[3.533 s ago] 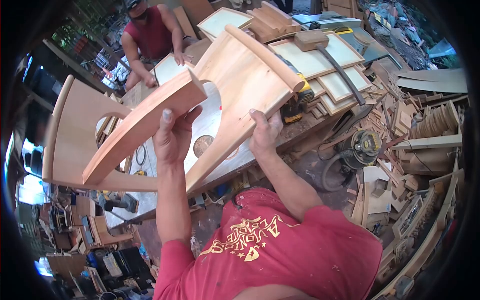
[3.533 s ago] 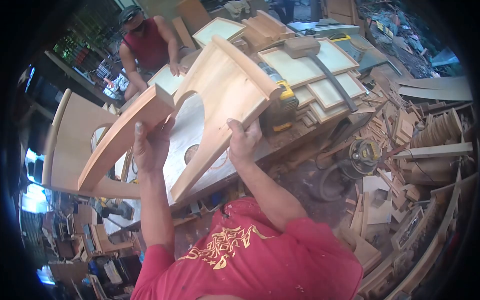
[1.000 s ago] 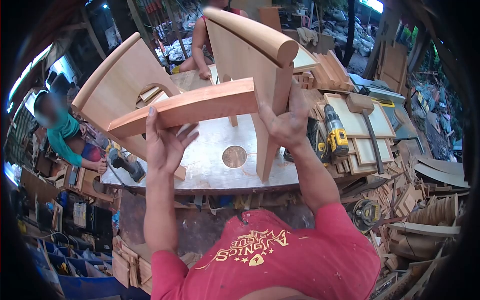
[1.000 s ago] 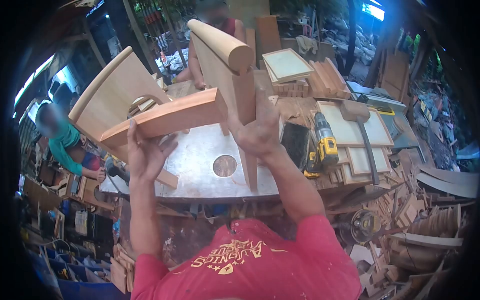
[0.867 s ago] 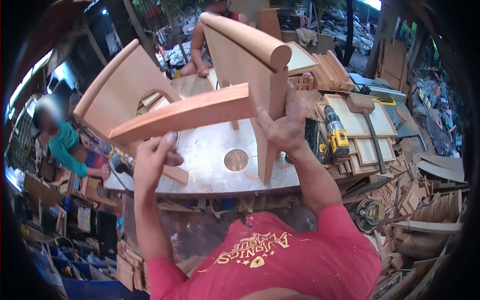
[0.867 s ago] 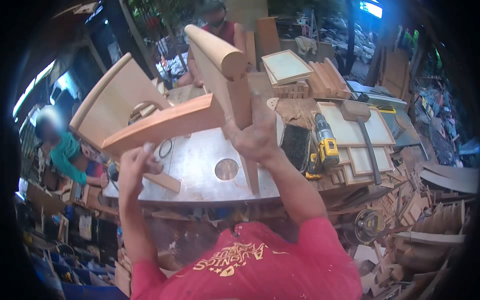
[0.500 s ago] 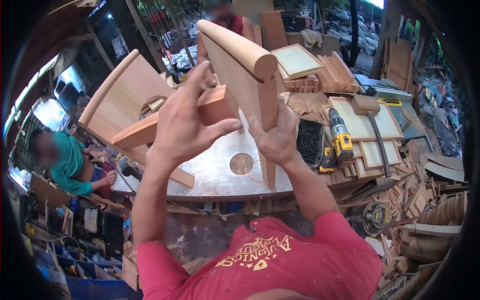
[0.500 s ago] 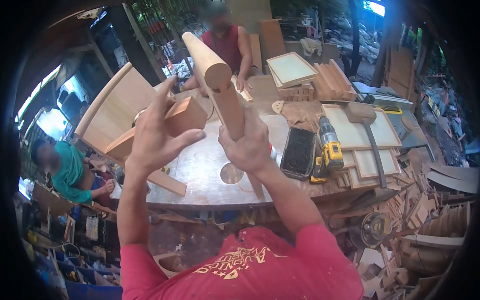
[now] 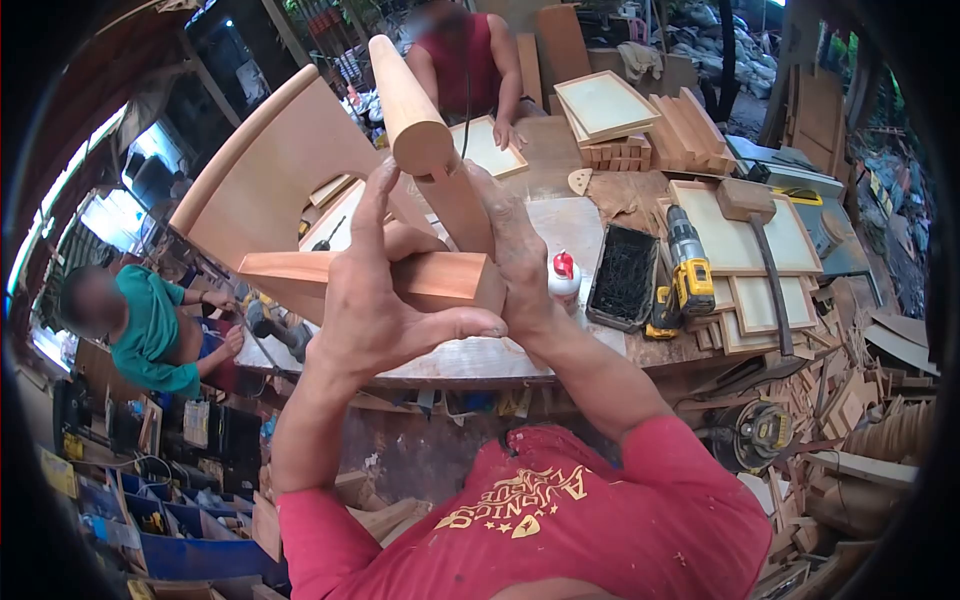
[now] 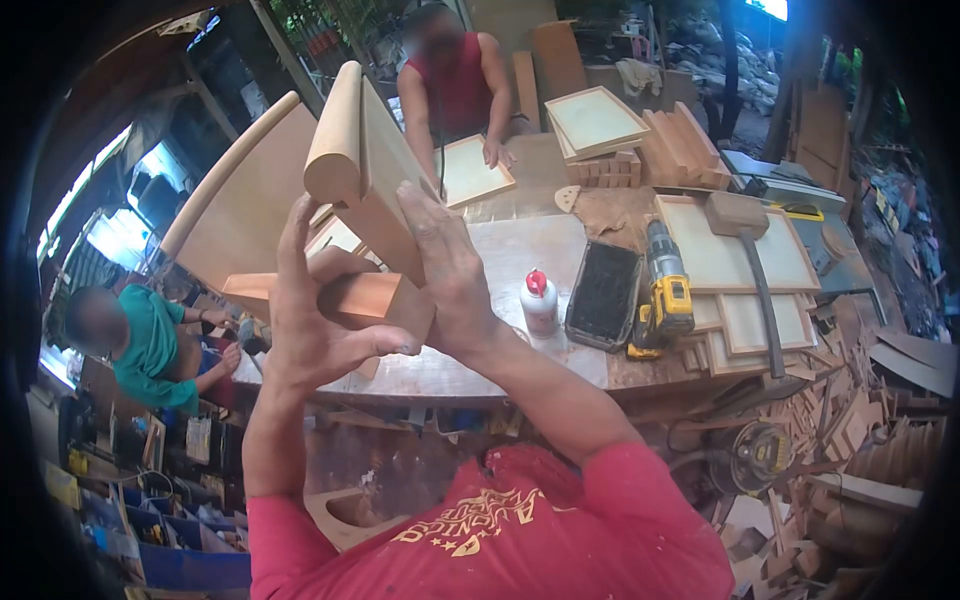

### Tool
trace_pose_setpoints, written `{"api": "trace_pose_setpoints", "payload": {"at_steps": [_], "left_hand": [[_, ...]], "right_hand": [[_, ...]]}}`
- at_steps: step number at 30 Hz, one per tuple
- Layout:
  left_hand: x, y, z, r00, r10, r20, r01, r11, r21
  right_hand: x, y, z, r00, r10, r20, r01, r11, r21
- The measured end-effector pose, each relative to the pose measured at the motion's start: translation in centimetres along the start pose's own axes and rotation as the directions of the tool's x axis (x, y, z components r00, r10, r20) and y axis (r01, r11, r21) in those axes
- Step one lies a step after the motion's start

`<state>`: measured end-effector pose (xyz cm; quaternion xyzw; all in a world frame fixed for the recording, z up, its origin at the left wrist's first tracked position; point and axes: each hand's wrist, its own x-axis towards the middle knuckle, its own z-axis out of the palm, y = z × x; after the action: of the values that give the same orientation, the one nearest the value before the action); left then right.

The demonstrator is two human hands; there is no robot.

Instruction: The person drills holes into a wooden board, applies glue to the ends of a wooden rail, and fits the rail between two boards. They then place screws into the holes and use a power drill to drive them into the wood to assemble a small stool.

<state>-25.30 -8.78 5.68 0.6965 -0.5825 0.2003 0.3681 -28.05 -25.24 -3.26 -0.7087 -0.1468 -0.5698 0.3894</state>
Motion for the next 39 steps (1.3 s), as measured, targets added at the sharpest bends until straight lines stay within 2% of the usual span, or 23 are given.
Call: {"api": "trace_pose_setpoints", "payload": {"at_steps": [1, 2, 5, 9, 10, 12, 17, 21, 22, 25, 26, 27, 28, 29, 30, 32, 35, 36, 39], "left_hand": [[-0.1, -0.3, 0.2, 0.998, 0.040, -0.040, -0.041, 0.999, -0.006], [-0.2, -0.6, 0.1, 0.995, 0.026, -0.101, -0.027, 1.000, -0.014], [0.0, -1.4, -0.9, 0.987, -0.036, -0.160, 0.022, 0.996, -0.087], [0.6, -1.0, -1.5, 0.966, -0.064, -0.252, 0.010, 0.978, -0.208], [0.6, -1.2, -1.6, 0.969, 0.014, -0.247, -0.046, 0.991, -0.124], [0.3, -0.6, -2.0, 0.959, -0.091, -0.268, 0.062, 0.992, -0.113], [0.6, -0.1, -1.1, 0.917, -0.141, -0.372, 0.075, 0.979, -0.188], [1.1, 1.8, -0.6, 0.882, -0.317, -0.347, 0.216, 0.929, -0.300], [1.1, 1.5, -0.5, 0.890, -0.290, -0.353, 0.192, 0.939, -0.286], [1.0, 0.9, -0.4, 0.887, -0.236, -0.396, 0.162, 0.964, -0.211], [1.1, 0.9, -0.3, 0.882, -0.210, -0.423, 0.150, 0.974, -0.170], [1.0, 0.9, -0.3, 0.879, -0.218, -0.424, 0.164, 0.973, -0.160], [0.9, 0.9, -0.3, 0.873, -0.231, -0.430, 0.186, 0.972, -0.144], [0.9, 0.9, -0.4, 0.866, -0.239, -0.439, 0.205, 0.971, -0.124], [1.1, 0.7, -0.4, 0.863, -0.229, -0.449, 0.205, 0.973, -0.103], [0.8, 0.7, -0.3, 0.864, -0.230, -0.447, 0.225, 0.972, -0.066], [0.9, 0.5, -0.2, 0.841, -0.217, -0.496, 0.203, 0.976, -0.083], [0.8, 0.4, -0.4, 0.847, -0.217, -0.486, 0.203, 0.976, -0.083], [0.6, 0.2, -1.0, 0.888, -0.195, -0.417, 0.171, 0.981, -0.094]], "right_hand": [[0.1, -0.2, 0.2, 0.999, -0.036, 0.005, 0.036, 0.999, 0.000], [0.2, -0.5, 0.2, 0.999, -0.046, 0.002, 0.046, 0.999, -0.007], [0.3, -1.0, 0.8, 0.992, -0.123, 0.003, 0.123, 0.992, -0.024], [-0.3, -1.5, 2.0, 0.996, -0.080, 0.027, 0.081, 0.996, -0.025], [-0.4, -1.5, 2.1, 0.995, -0.091, 0.030, 0.092, 0.995, -0.025], [-0.6, -1.5, 2.1, 0.994, -0.104, 0.037, 0.105, 0.994, -0.033], [-0.9, -1.8, 2.5, 0.997, -0.081, -0.004, 0.081, 0.996, 0.024], [-1.8, -2.2, 1.0, 0.999, -0.042, 0.029, 0.042, 0.999, 0.000], [-2.3, -2.4, 0.2, 0.998, -0.002, 0.055, 0.001, 1.000, 0.014], [-8.0, 0.4, -2.8, 0.975, 0.195, 0.104, -0.214, 0.949, 0.231], [-11.1, 1.6, -3.1, 0.914, 0.402, 0.063, -0.400, 0.860, 0.316], [-14.1, 3.0, -3.3, 0.806, 0.590, 0.039, -0.552, 0.727, 0.408], [-16.8, 4.4, -4.3, 0.602, 0.797, 0.053, -0.722, 0.514, 0.463], [-18.9, 5.8, -5.2, 0.351, 0.933, 0.083, -0.819, 0.262, 0.510], [-19.8, 7.5, -5.7, 0.170, 0.978, 0.123, -0.771, 0.054, 0.635], [-21.8, 9.7, -6.5, -0.207, 0.938, 0.279, -0.500, -0.347, 0.793], [-22.9, 13.6, -6.3, -0.208, 0.827, 0.523, -0.145, -0.554, 0.820], [-22.2, 14.0, -5.7, -0.201, 0.862, 0.466, -0.140, -0.496, 0.857], [-22.3, 17.0, -4.0, -0.203, 0.888, 0.412, -0.051, -0.430, 0.901]]}}
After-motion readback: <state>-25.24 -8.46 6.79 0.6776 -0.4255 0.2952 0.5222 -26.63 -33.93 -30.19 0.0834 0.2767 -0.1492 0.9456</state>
